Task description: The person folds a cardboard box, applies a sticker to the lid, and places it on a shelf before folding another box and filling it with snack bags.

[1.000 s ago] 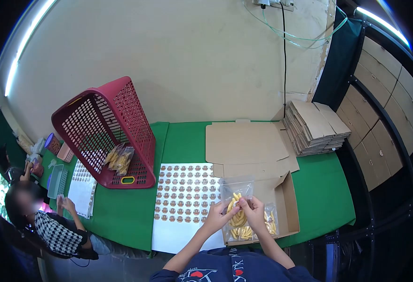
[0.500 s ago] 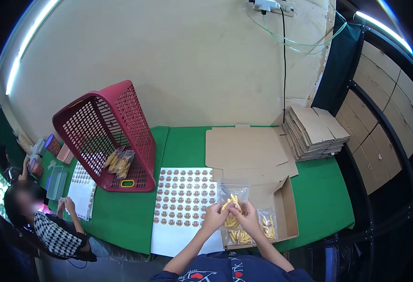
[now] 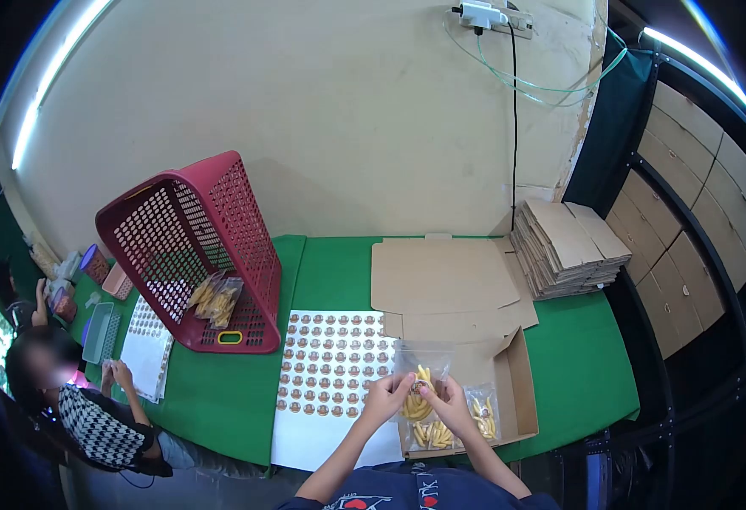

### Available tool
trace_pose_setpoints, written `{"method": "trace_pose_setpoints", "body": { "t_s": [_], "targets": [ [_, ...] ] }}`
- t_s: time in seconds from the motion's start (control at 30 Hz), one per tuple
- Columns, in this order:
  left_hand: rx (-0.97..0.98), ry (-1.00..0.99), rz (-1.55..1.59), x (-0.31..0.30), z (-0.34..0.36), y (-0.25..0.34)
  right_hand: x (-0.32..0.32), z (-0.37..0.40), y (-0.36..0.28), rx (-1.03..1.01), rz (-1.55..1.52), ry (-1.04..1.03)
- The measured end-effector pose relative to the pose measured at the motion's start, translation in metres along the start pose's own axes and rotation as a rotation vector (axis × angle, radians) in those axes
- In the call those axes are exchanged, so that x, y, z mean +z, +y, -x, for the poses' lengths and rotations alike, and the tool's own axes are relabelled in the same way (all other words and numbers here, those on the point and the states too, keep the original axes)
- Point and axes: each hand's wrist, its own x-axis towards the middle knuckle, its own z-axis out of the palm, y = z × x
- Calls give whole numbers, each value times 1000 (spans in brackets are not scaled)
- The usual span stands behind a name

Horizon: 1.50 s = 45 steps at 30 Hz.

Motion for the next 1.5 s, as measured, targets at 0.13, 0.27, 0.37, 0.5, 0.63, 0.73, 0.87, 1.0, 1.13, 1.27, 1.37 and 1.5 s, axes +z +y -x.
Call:
{"method": "trace_pose_setpoints", "body": {
  "t_s": [0.13,0.27,0.37,0.5,0.63,0.73,0.87,1.0,1.13,1.27,1.37,1.5],
  "targets": [
    [125,96,260,-1,-8,18,-8,0,0,-46,320,-56],
    [109,101,430,-3,-8,27,-4,-3,-6,31,257,-153],
    [156,63,346,1,-4,23,-2,-12,-12,31,-68,-66],
    [179,48,320,14,-1,24,-1,-19,-13,-52,-98,26],
    [195,72,103,7,-2,30,3,-18,-8,-109,-127,157],
    [225,105,-11,2,-1,36,2,-17,-12,-105,-52,210],
    [230,125,-21,-4,-2,32,-4,-18,-15,-102,-80,231],
    [145,123,-15,-9,-2,37,-8,-19,-13,-110,-75,271],
    [215,149,4,-9,-6,22,-11,-19,-11,-135,-87,272],
    [219,140,37,-9,-6,24,-14,-18,-6,-136,-63,246],
    [170,132,78,-8,-9,12,-12,-19,-8,-137,-39,308],
    [409,218,-236,5,-5,36,-7,-21,-21,-185,51,338]
  ]
}}
